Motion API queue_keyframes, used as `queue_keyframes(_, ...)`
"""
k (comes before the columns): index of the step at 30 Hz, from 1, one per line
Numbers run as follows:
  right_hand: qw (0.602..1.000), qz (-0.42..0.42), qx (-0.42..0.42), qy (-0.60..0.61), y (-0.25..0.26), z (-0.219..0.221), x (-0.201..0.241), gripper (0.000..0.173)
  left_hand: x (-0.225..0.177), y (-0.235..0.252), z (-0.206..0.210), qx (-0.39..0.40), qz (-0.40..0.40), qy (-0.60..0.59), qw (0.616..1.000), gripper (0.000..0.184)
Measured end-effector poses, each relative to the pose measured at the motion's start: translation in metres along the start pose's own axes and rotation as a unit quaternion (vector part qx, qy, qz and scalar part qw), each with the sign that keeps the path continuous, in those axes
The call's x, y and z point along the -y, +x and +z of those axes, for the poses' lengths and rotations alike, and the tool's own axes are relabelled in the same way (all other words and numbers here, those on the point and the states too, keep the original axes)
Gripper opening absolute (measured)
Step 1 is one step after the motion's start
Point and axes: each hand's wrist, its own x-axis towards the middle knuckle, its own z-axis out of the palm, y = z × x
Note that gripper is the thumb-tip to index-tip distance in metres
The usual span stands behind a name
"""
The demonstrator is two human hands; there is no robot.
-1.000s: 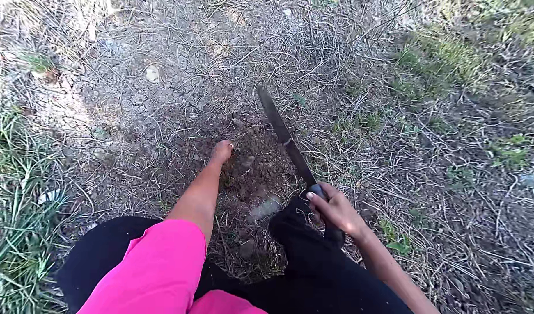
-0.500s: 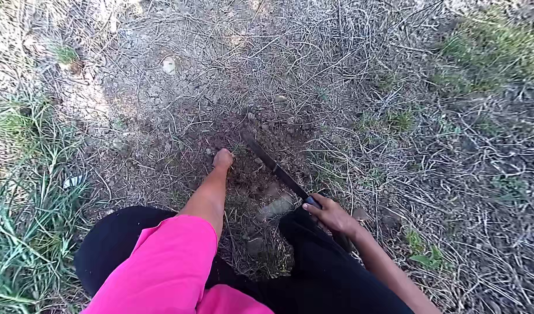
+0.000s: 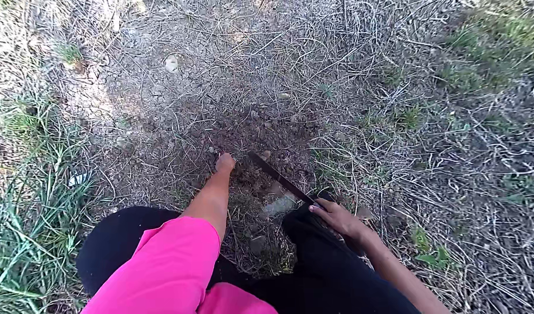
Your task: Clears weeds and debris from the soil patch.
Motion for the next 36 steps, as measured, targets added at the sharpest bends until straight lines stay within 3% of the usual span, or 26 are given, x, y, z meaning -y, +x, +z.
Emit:
queue_keyframes(5, 0.965, -0.164, -0.102, 0.180, -0.035, -0.006, 0.016, 0.044, 0.012, 0.002, 0.002, 0.008, -0.020, -0.009, 1.000, 0.041)
queue_keyframes(7, 0.943, -0.235, -0.156, 0.179, -0.033, 0.000, 0.015, 0.052, 0.011, 0.001, 0.003, 0.007, -0.027, -0.020, 0.999, 0.042)
queue_keyframes(9, 0.944, -0.255, -0.183, 0.100, -0.022, 0.007, 0.002, 0.064, 0.011, 0.001, 0.003, 0.004, -0.028, -0.026, 0.999, 0.040)
queue_keyframes(10, 0.957, -0.228, -0.178, 0.027, -0.017, 0.008, -0.005, 0.065, 0.011, 0.001, 0.003, 0.003, -0.028, -0.026, 0.999, 0.039)
queue_keyframes(12, 0.985, -0.090, -0.080, -0.120, -0.013, 0.004, -0.006, 0.058, 0.008, -0.002, 0.002, 0.006, -0.031, -0.011, 0.999, 0.039)
queue_keyframes(14, 0.984, 0.026, 0.008, -0.173, -0.004, 0.007, 0.001, 0.056, 0.005, -0.008, 0.001, 0.012, -0.035, 0.026, 0.999, 0.040)
queue_keyframes(18, 0.998, -0.009, 0.001, -0.065, -0.017, -0.002, 0.007, 0.051, 0.008, -0.012, 0.001, 0.018, -0.030, 0.057, 0.998, 0.039)
queue_keyframes(22, 0.986, -0.136, -0.072, 0.061, -0.045, -0.009, 0.015, 0.051, 0.011, -0.004, 0.001, 0.020, -0.036, 0.047, 0.998, 0.038)
queue_keyframes(26, 0.958, -0.227, -0.175, 0.013, -0.035, 0.003, -0.001, 0.069, 0.011, -0.005, 0.002, 0.016, -0.040, 0.034, 0.999, 0.039)
queue_keyframes(28, 0.975, -0.158, -0.130, -0.087, -0.024, 0.007, -0.009, 0.063, 0.011, -0.004, 0.002, 0.017, -0.041, 0.038, 0.998, 0.039)
queue_keyframes(30, 0.986, -0.002, -0.016, -0.168, -0.016, 0.008, 0.007, 0.058, 0.016, 0.003, 0.003, 0.030, -0.033, 0.036, 0.998, 0.038)
queue_keyframes(31, 0.985, 0.035, 0.017, -0.170, -0.012, 0.009, 0.011, 0.058, 0.018, 0.010, 0.005, 0.038, -0.021, 0.031, 0.999, 0.037)
queue_keyframes(36, 0.996, -0.010, 0.041, -0.073, -0.027, -0.005, 0.004, 0.057, -0.002, 0.009, -0.012, 0.094, 0.045, -0.082, 0.991, 0.035)
